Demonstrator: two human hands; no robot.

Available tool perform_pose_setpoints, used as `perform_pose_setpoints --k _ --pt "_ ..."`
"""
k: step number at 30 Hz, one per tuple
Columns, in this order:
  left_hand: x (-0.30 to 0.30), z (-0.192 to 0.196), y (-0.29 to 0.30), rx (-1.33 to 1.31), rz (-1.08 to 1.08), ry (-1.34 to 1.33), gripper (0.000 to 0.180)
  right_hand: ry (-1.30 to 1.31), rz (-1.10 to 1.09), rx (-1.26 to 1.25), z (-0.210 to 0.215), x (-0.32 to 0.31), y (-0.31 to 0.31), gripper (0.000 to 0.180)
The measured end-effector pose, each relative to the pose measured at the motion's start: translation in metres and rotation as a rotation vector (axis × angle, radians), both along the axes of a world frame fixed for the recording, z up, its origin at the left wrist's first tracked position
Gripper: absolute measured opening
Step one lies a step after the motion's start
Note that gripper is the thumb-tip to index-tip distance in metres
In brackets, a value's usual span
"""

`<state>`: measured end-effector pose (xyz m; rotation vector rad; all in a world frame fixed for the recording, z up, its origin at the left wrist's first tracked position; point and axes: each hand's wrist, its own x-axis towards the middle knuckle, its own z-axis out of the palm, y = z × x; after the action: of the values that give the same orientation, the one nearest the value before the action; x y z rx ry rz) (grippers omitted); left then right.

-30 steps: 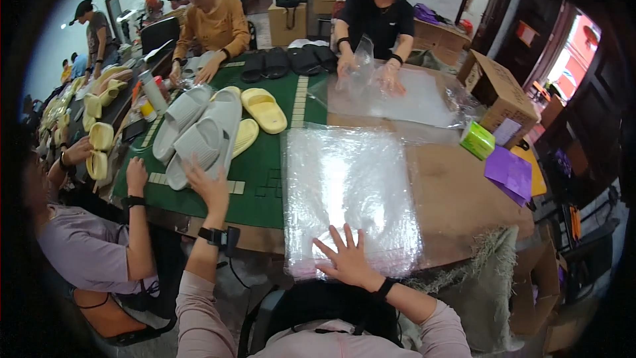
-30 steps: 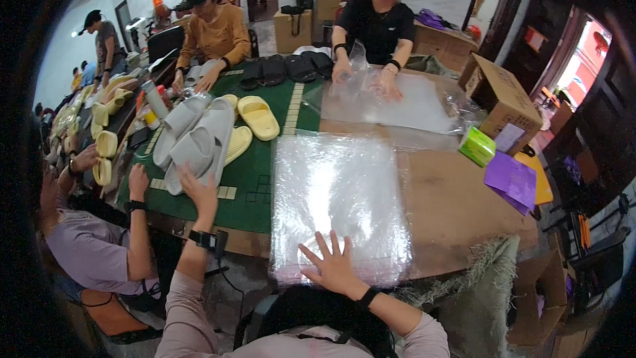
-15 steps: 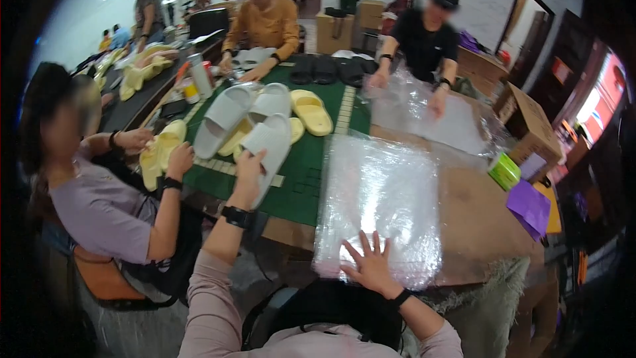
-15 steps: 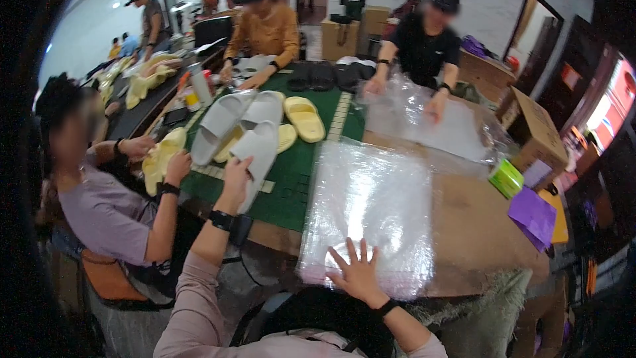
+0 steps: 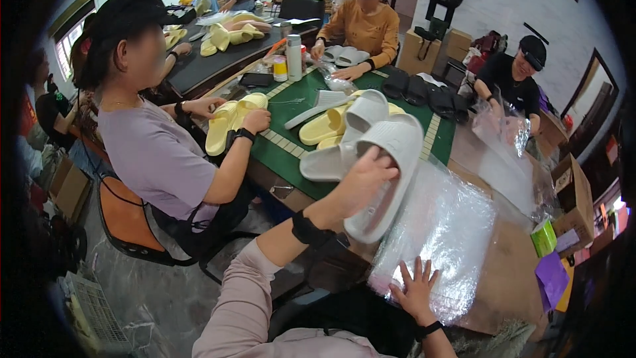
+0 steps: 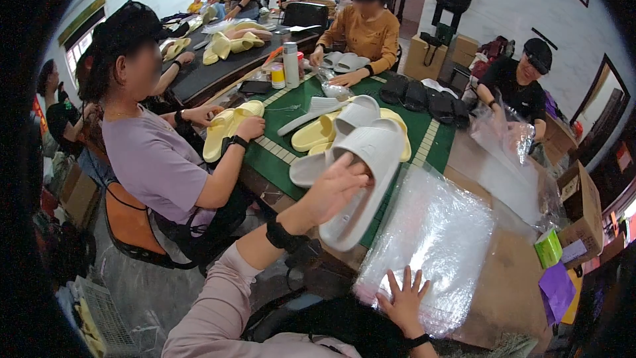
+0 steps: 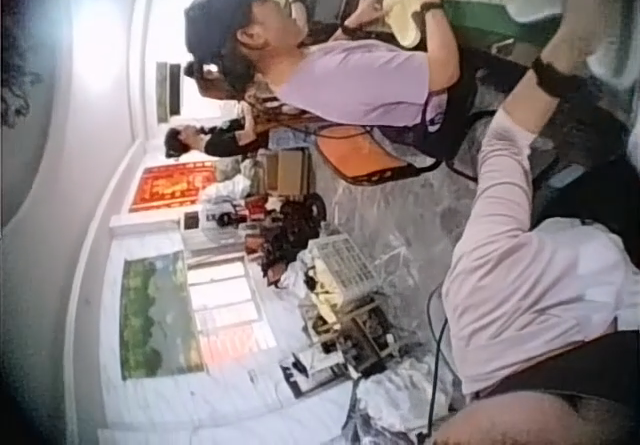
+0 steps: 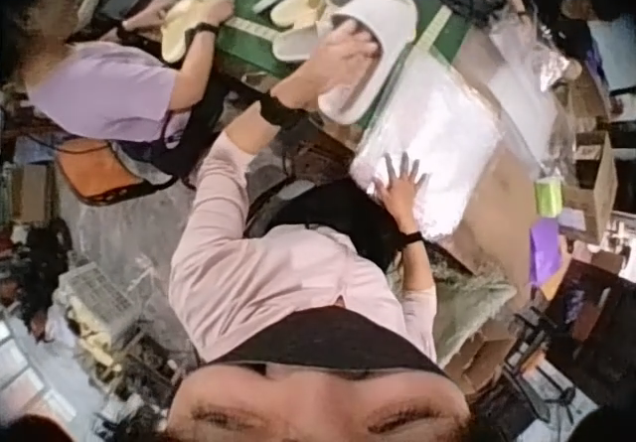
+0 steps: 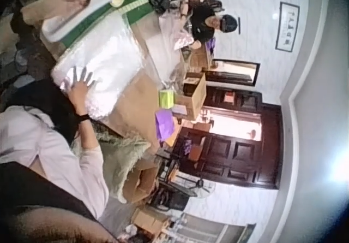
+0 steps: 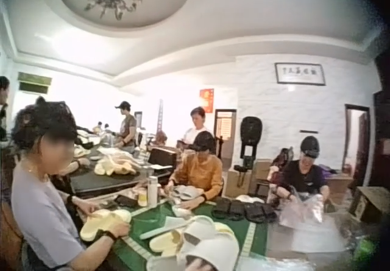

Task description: Packing manufactured sandals/slides into plastic bags.

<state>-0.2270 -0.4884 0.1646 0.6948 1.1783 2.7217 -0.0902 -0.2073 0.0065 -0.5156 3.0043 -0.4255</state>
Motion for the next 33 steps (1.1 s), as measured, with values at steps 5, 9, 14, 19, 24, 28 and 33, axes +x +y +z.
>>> perform_pose_setpoints --k 5,9,14,19,24,28,33 --pt "0.043 0.041 0.025 0.115 -0.184 0.090 0.067 -0.044 -0.001 0.006 -0.002 0.000 0.003 0.067" --pt "0.060 0.058 0.069 0.136 -0.305 0.153 0.083 -0.147 0.008 -0.007 -0.017 0.001 0.016 0.067" --pt "0.055 0.046 0.154 0.162 -0.466 0.108 0.090 -0.034 -0.017 -0.183 0.006 0.010 0.003 0.062" --pt "0.035 -0.014 0.219 -0.147 -0.392 0.079 0.080 0.093 0.120 0.178 -0.062 -0.003 0.027 0.072" --pt "0.052 -0.082 0.167 -0.842 -0.095 0.496 0.060 -0.075 0.084 -0.146 -0.020 -0.005 0.011 0.058" --pt "0.060 -0.108 0.127 -1.243 0.501 0.525 0.068 0.088 0.021 0.001 -0.013 0.000 0.007 0.061" --pt "0.056 -0.126 0.101 -1.546 0.625 0.445 0.066 0.144 0.020 -0.040 -0.011 0.002 0.009 0.064"
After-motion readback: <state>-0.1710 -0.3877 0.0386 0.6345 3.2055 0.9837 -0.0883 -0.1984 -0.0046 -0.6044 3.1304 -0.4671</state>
